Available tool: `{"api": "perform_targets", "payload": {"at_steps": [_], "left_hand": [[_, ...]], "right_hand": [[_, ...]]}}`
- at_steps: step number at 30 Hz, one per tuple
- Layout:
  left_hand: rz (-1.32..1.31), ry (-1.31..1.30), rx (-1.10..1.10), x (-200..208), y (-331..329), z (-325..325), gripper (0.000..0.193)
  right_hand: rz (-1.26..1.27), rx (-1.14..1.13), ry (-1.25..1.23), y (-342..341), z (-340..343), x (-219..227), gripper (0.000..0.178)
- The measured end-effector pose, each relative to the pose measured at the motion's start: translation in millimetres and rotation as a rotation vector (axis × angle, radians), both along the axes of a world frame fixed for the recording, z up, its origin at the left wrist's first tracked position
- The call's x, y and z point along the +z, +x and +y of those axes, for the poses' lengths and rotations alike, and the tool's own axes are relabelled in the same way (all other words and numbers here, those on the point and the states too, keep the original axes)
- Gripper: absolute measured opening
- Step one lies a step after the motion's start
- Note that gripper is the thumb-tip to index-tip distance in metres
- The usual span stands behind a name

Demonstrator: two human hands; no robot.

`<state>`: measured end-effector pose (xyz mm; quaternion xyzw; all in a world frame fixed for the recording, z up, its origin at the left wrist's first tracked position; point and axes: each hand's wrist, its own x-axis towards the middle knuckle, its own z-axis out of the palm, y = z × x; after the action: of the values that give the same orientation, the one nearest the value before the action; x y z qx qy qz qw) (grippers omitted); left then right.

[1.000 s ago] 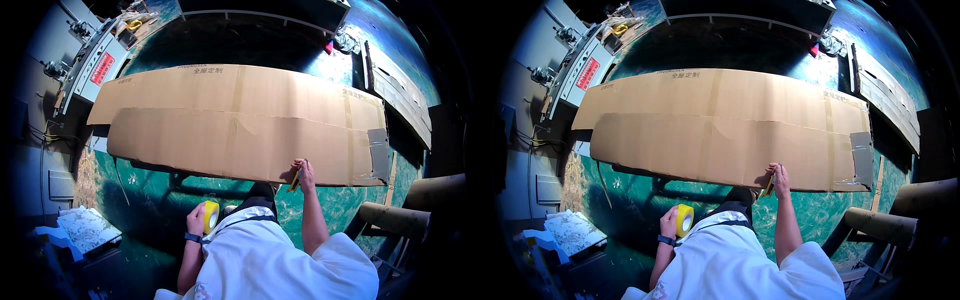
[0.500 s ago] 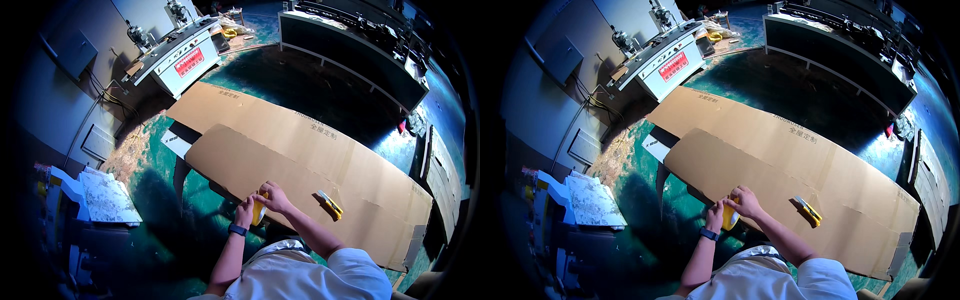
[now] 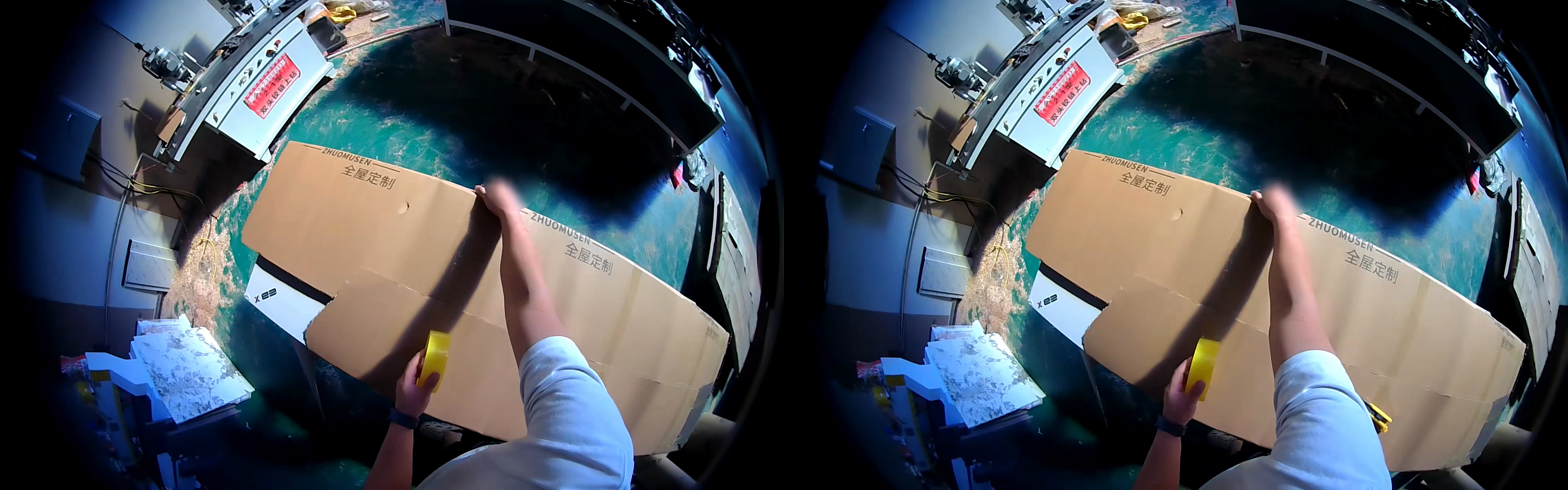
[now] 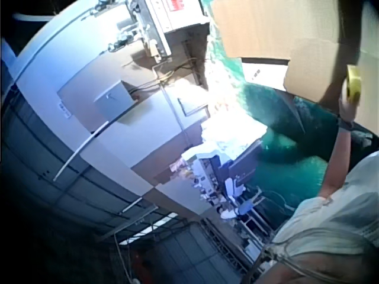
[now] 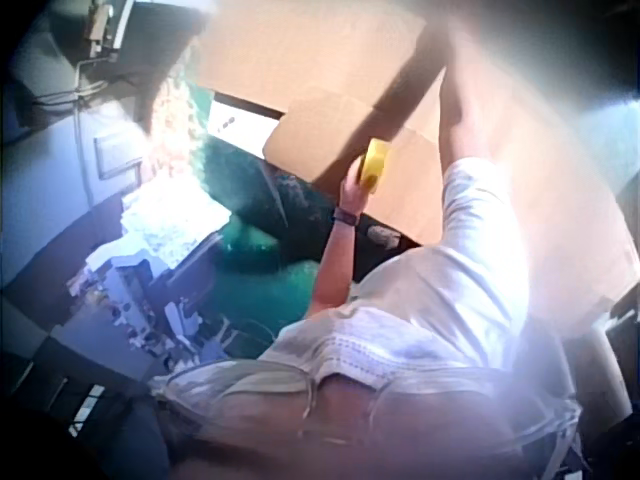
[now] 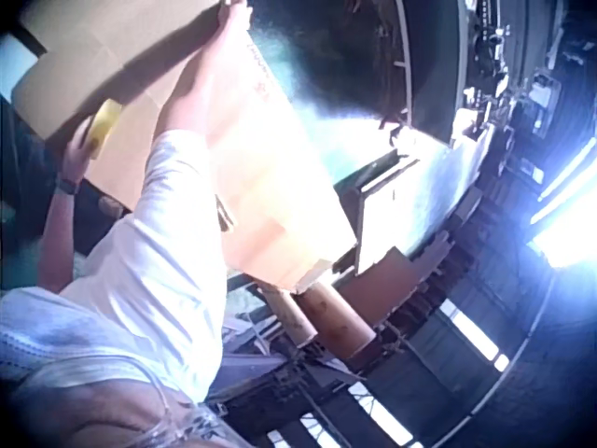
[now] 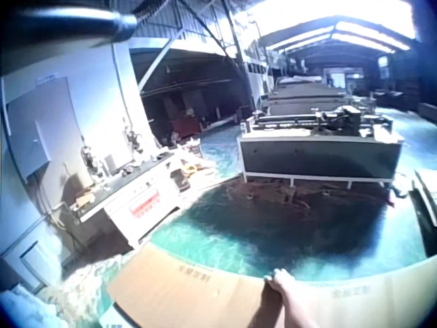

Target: The person uses a utility knife to cut a large piece of cardboard on a green workbench. They then apply yellow tape to the edges of the cut cardboard and proceed to cut a large roll of corrugated material, unrolling it onto the table.

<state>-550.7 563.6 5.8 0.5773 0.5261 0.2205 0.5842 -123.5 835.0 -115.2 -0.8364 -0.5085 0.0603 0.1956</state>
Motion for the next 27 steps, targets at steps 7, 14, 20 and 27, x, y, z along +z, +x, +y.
{"api": "perform_targets", "payload": {"at_steps": [7, 14, 20, 27], "left_hand": [[0.594, 0.502, -0.607, -7.0, -99.8, -16.6, 0.077], [0.876, 0.706, -1.483, -17.5, -83.0, 96.1, 0.071], [0.908, 0.742, -1.522, -9.8, -81.2, 87.1, 0.09], [0.477, 1.036, -1.337, -66.8, -156.6, 60.4, 0.083]], "right_hand": [[0.139, -0.177, -0.174, -87.1, 10.3, 32.1, 0.063], [0.169, -0.243, -0.133, -116.7, -51.8, 70.3, 0.065], [0.705, -0.657, 0.161, -333.5, -239.4, 133.6, 0.068], [0.796, -1.171, 0.269, -386.9, -250.8, 121.5, 0.06]]}}
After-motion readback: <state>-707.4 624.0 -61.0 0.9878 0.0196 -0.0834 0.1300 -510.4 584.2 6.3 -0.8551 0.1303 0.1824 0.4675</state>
